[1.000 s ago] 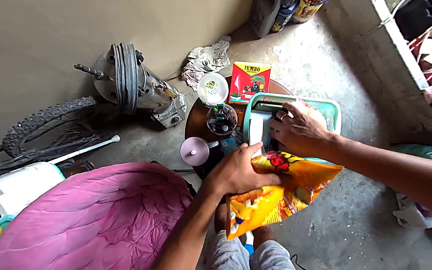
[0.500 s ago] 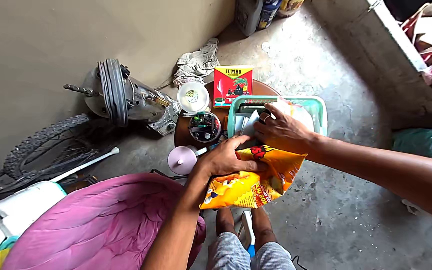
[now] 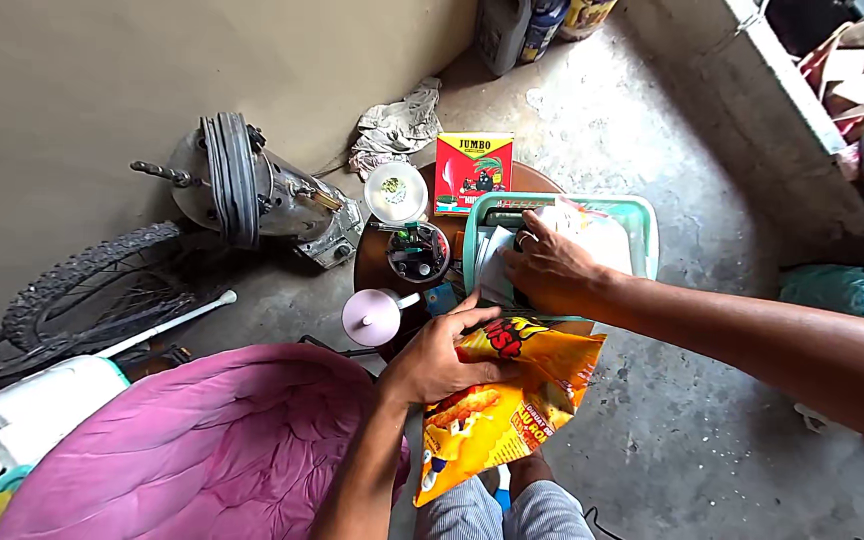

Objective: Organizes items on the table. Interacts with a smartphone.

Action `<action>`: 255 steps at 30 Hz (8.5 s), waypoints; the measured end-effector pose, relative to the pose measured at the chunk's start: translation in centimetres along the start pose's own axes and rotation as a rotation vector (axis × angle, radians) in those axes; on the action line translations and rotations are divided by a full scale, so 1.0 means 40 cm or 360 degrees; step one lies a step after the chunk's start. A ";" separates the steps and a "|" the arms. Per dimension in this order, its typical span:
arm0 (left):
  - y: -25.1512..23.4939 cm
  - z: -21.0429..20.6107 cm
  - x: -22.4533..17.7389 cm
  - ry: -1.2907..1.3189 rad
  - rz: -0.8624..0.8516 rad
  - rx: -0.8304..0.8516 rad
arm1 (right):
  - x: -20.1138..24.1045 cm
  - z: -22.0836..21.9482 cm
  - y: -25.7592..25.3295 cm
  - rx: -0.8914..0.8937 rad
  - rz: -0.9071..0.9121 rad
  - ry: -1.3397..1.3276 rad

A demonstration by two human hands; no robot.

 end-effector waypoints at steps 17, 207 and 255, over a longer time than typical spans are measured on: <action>0.064 -0.103 0.049 0.0511 -0.0370 -0.0096 | 0.016 0.016 -0.074 -0.0262 -0.0317 -0.0339; 0.470 -1.082 -0.103 -0.1796 0.0057 0.2409 | 1.793 -0.434 1.441 -0.5404 -0.1900 -0.2054; 0.723 -1.573 -0.380 -0.0012 0.0344 0.2977 | 1.668 -0.247 1.336 -0.4786 -0.1738 -0.2056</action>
Point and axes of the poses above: each hand's wrist, its own y-axis away from the middle knuckle, its own z-axis out of the back of the hand, x = y × z, the point moved 4 cm from there along -y, towards the middle knuckle, and after that the axes turned 7 degrees about x, right-handed, at the moved point
